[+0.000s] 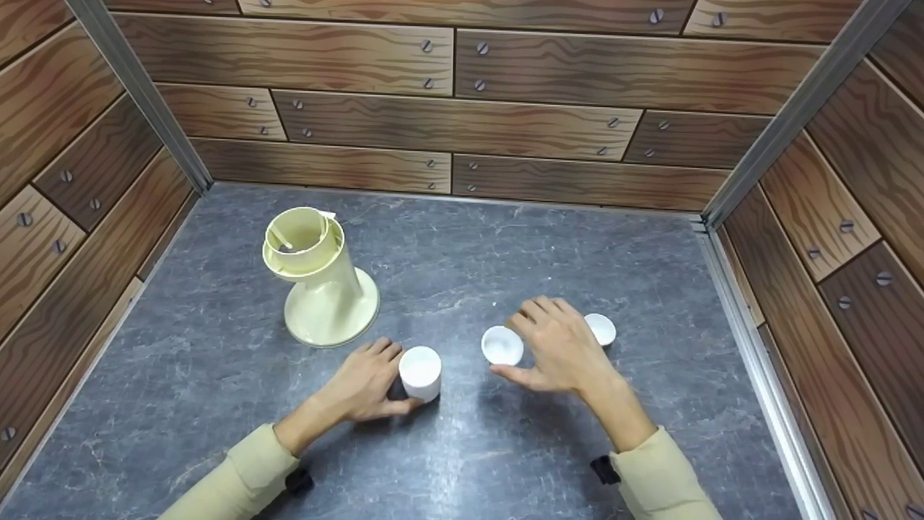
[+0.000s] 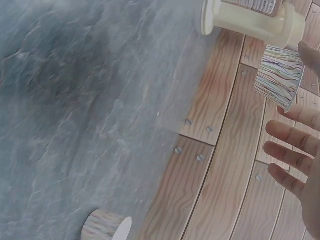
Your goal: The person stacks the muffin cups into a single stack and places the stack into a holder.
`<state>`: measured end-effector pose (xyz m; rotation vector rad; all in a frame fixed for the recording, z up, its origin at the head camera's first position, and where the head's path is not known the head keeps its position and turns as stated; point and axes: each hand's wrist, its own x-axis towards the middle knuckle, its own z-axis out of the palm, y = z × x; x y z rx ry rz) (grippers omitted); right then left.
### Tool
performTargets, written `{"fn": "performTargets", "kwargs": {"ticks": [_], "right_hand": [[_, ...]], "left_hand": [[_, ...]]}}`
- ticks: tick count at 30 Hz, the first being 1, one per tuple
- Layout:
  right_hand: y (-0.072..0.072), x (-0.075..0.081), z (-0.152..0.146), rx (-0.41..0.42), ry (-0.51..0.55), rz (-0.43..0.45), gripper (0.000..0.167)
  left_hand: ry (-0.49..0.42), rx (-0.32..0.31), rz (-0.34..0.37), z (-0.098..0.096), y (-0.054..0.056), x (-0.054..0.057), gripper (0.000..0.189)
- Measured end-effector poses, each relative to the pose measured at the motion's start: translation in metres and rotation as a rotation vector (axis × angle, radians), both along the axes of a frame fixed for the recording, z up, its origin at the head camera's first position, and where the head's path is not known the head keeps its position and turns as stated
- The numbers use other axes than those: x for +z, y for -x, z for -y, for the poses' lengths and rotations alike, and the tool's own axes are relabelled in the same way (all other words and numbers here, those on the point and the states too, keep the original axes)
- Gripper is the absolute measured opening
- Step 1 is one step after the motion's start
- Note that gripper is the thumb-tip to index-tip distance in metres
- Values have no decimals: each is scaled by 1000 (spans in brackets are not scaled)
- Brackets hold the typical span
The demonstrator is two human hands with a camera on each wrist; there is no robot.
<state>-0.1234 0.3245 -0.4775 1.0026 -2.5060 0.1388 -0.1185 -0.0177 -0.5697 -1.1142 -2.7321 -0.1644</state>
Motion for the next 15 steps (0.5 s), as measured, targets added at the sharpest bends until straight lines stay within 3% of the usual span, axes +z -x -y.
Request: {"fn": "performTargets", "kwargs": {"ticks": [15], "right_hand": [[5, 11, 28, 121, 47, -24, 61]], "left_hand": [[50, 5, 9, 0, 0, 1, 78]]}}
